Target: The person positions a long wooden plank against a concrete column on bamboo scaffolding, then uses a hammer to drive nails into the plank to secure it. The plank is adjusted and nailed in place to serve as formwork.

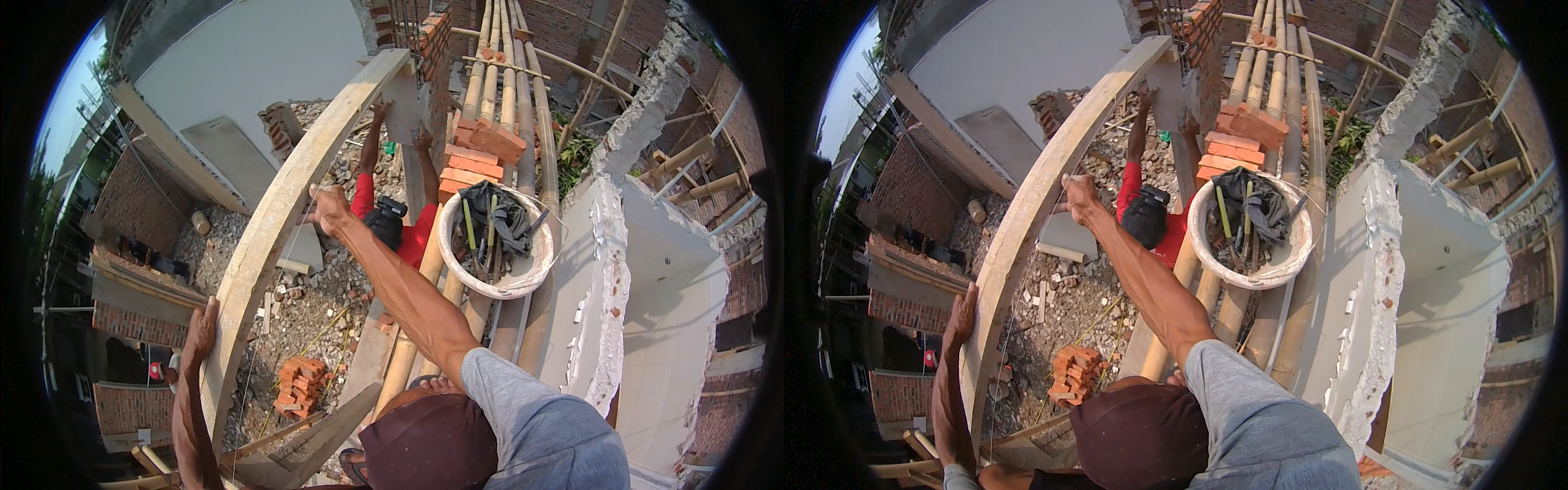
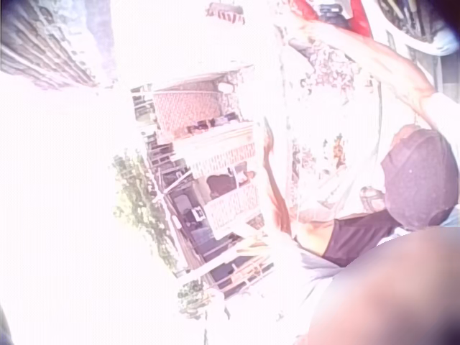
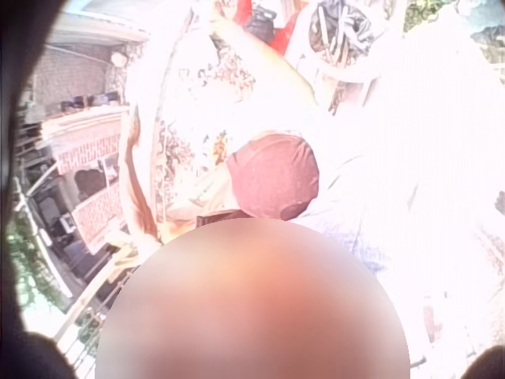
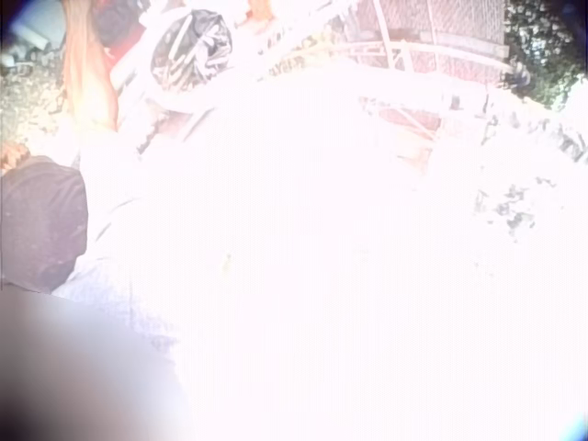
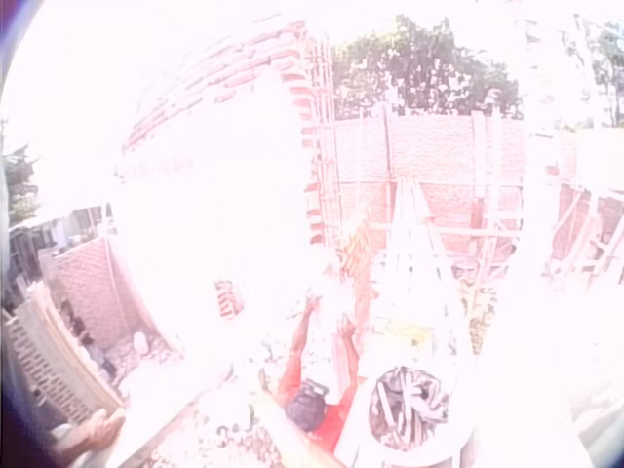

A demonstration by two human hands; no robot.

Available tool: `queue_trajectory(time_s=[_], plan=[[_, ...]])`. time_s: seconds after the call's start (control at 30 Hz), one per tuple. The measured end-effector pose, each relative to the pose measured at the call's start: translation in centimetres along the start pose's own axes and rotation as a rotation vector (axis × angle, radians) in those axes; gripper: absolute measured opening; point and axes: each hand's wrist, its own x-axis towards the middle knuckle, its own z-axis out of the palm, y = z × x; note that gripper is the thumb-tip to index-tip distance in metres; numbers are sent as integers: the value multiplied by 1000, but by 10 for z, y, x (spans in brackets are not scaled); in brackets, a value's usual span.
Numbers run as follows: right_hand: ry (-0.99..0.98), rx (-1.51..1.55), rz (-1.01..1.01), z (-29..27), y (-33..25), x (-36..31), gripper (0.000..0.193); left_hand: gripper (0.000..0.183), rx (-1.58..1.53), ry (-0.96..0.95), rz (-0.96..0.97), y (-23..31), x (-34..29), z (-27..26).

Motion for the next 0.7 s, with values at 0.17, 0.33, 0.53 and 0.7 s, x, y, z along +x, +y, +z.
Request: queue_trajectory(time_s=[0.17,0.33,0.53,0.7], plan=[[52,-47,5,2,0,0,34,77,-34,-9,-31,0,1,0],[13,-50,3,1,0,1,33,77,-12,-21,4,3,-2,-3],[6,-49,4,1,-2,0,32,75,5,8,16,14,-6,-3],[5,-19,-3,2,-2,-2,32,73,-11,-6,27,12,-3,-2]])
